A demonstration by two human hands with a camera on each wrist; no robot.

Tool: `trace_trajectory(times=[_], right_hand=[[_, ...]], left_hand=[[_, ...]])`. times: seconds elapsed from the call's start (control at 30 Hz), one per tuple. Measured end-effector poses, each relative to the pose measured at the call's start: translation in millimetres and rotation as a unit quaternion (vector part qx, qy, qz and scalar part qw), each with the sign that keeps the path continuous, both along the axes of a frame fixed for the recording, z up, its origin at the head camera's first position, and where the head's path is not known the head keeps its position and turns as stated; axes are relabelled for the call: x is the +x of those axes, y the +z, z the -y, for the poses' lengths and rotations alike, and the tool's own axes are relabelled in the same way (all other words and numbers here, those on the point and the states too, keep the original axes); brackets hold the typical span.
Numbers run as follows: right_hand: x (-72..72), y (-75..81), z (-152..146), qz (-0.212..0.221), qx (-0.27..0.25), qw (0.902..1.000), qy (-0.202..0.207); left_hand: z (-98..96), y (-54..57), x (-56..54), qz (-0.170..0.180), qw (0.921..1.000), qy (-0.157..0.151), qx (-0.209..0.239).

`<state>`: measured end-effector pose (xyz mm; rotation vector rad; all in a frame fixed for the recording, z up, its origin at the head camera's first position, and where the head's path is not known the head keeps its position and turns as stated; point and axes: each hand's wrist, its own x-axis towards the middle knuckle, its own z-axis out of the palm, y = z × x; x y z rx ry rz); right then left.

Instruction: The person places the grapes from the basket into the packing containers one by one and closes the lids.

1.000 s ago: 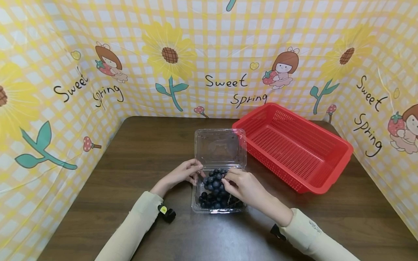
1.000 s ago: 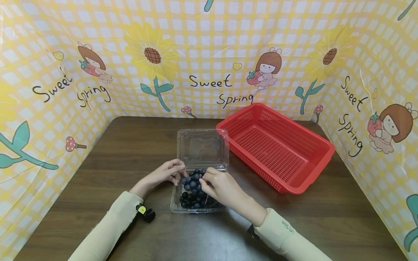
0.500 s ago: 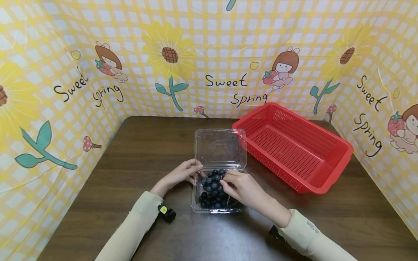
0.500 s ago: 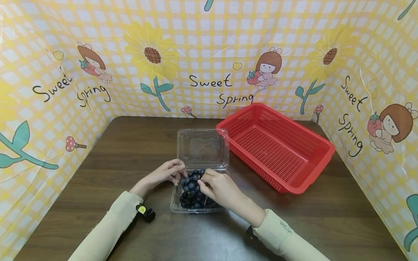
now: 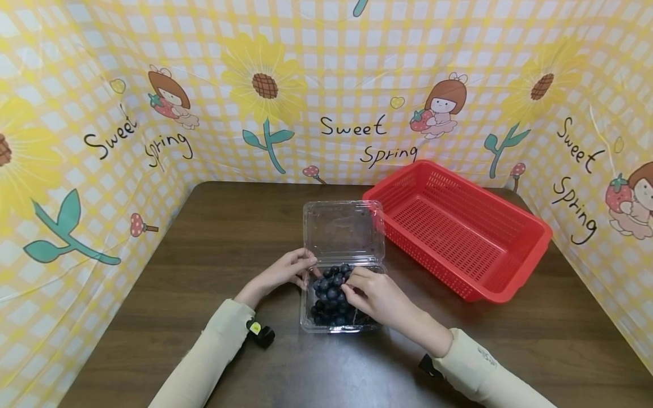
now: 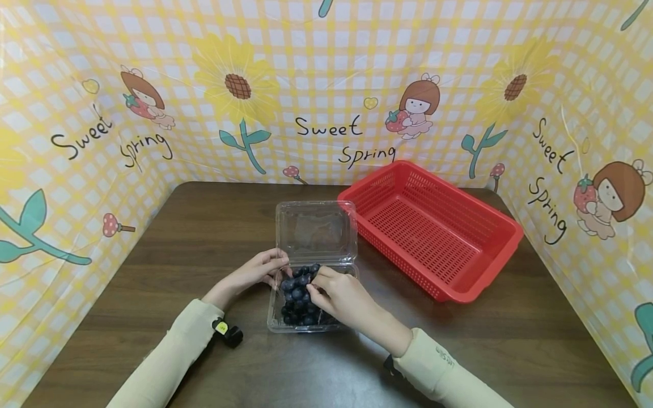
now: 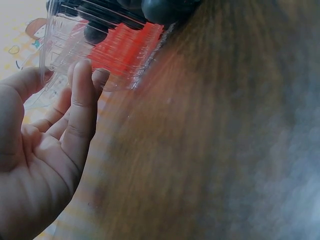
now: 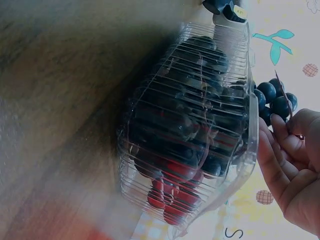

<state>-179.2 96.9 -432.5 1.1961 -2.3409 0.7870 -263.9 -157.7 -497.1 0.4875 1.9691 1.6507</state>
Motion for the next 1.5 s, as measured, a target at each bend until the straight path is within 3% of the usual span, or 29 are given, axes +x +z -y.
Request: trace_trajectory(times=[0.6, 0.87, 0.97, 1.2, 1.5], right_hand=[[3.8, -5.7, 3.5, 0.008, 0.011, 0.9999, -0.008], [6.0, -8.1, 5.3, 0.008, 0.006, 0.9999, -0.004], [6.1, -7.9, 5.3, 0.013, 0.006, 0.9999, -0.004], [5.0, -8.7, 5.1, 0.003, 0.006, 1.0000, -0.004], [5.6, -9.9, 6.1, 0.004, 0.006, 1.0000, -0.001]], left_hand=[[-0.6, 1.2, -0.3, 0.013, 0.9999, 0.001, -0.002], [-3.3, 23.0, 11.5, 0.011, 0.9999, -0.002, -0.003], [-3.5, 23.5, 12.0, 0.010, 0.9999, 0.000, -0.003], [-0.3, 0.4, 1.0, 0.002, 0.9999, 0.006, -0.010], [-1.1, 0.5, 0.7, 0.002, 1.0000, 0.007, -0.007]])
